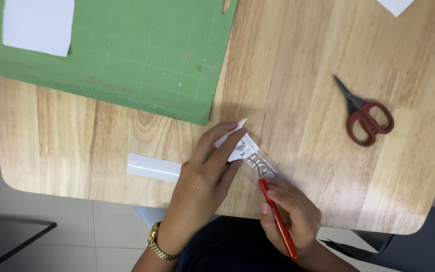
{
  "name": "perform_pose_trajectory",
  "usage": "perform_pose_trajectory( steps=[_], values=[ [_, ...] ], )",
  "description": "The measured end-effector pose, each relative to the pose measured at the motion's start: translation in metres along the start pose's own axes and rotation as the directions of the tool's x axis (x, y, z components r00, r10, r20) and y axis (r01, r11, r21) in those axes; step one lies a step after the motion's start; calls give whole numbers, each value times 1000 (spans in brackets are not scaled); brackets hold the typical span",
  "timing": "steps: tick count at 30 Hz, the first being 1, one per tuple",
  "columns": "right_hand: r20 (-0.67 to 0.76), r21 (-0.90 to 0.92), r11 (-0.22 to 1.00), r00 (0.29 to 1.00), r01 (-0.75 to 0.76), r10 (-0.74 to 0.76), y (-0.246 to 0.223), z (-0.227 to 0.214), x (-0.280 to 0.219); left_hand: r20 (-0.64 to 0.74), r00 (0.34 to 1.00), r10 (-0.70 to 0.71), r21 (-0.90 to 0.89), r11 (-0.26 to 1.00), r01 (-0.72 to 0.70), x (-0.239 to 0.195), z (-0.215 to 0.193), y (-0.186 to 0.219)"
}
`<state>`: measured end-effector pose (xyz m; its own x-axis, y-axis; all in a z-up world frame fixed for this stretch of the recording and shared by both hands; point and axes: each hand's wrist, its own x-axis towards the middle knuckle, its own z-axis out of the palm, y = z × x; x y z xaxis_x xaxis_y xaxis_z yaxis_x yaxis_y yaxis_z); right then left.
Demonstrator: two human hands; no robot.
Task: Using a weeding tool to remove excess vinyl from a cut-out logo on a transfer sheet.
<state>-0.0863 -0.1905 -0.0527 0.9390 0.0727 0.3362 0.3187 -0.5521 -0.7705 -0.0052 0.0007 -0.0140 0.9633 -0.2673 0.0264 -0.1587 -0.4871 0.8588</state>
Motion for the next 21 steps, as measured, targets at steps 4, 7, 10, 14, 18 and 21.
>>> perform_pose_trajectory(
  steps=[4, 7, 10, 14, 18, 21],
  values=[
    [39, -5, 1000, 999, -6, 6, 1, -1, 1, 16, 995, -102, -57, 993, 103, 3, -3, -1],
    [67, 6, 1000, 998, 17, -17, 0, -2, 4, 38, 991, -127, -80, 988, 130, 3, -3, -4],
    [111, 6, 1000, 993, -28, 28, 2, -2, 2, 47, 992, -121, -95, 988, 125, 3, -2, -7],
    [124, 3, 1000, 992, 29, -29, 4, -3, 6, 32, 992, -121, -80, 989, 123, 3, 1, -7],
    [132, 30, 999, 991, 27, -31, 6, -3, 5, 26, 984, -178, -58, 982, 179, 8, 0, -4],
    [109, 16, 999, 993, 51, -52, 6, 0, 7, 30, 984, -176, -59, 982, 177, 8, 0, -4]
  ],
)
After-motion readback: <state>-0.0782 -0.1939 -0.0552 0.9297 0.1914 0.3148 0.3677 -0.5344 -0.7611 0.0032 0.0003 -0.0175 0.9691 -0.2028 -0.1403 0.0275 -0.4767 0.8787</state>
